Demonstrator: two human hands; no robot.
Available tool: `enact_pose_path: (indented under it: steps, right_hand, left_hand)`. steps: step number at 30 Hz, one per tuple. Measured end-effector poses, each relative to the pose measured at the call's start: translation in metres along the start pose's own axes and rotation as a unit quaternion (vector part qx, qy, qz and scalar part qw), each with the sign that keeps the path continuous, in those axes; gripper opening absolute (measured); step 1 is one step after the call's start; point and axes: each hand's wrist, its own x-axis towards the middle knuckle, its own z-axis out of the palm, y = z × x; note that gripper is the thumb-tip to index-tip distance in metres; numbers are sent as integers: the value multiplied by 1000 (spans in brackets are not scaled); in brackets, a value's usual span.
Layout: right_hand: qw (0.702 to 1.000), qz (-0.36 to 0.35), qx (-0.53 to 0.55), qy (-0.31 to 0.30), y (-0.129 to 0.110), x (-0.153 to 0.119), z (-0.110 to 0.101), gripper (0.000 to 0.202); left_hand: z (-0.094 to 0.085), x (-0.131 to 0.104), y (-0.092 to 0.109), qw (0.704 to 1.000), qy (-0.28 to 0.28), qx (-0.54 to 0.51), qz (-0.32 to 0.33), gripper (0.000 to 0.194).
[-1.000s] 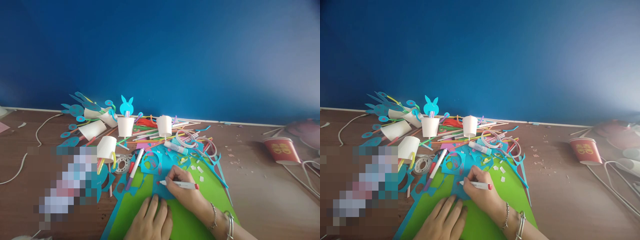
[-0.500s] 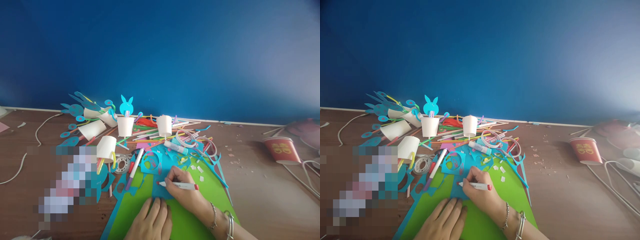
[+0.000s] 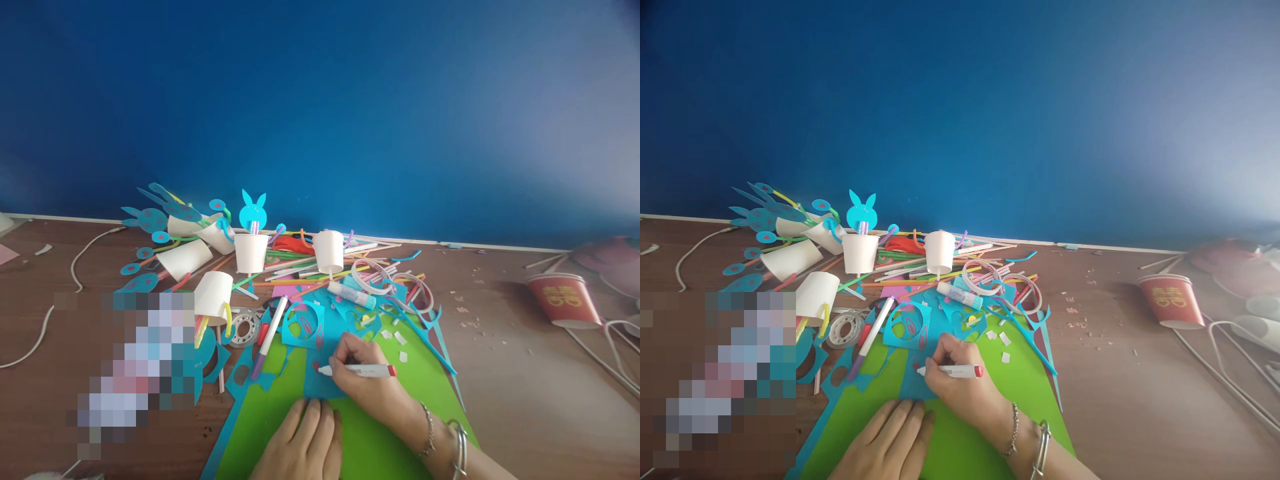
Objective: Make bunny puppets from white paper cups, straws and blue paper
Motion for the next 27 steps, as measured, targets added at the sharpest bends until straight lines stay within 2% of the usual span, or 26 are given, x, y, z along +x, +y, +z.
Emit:
enact_pose_path:
  steps: [3,7,10,15,21,27]
  right_hand:
    - [997,0,73,-3,-1,0,-4,20]
    - [991,-41,124,22,-1,-4,-8,25]
    - [996,-27,82,14,3,-6,-8,26]
    - [1000,-31,0,-1,7,-5,-6,22]
    - [1000,-27,-14,-3,3,-5,-4,22]
    - [999,-30,-38,-11,4,-5,-3,21]
  left_hand:
    - [1,-2,0,1000,3,1,-7,36]
    - [-1,-3,-3,999,-32,2,-4,39]
    - [-3,-2,-5,999,-52,-3,1,43]
    - [-6,2,-6,1000,-26,-3,-2,35]
    - [-7,0,-2,999,-26,19,-11,28]
    - [-5,0,-1,1000,-11,16,-14,31]
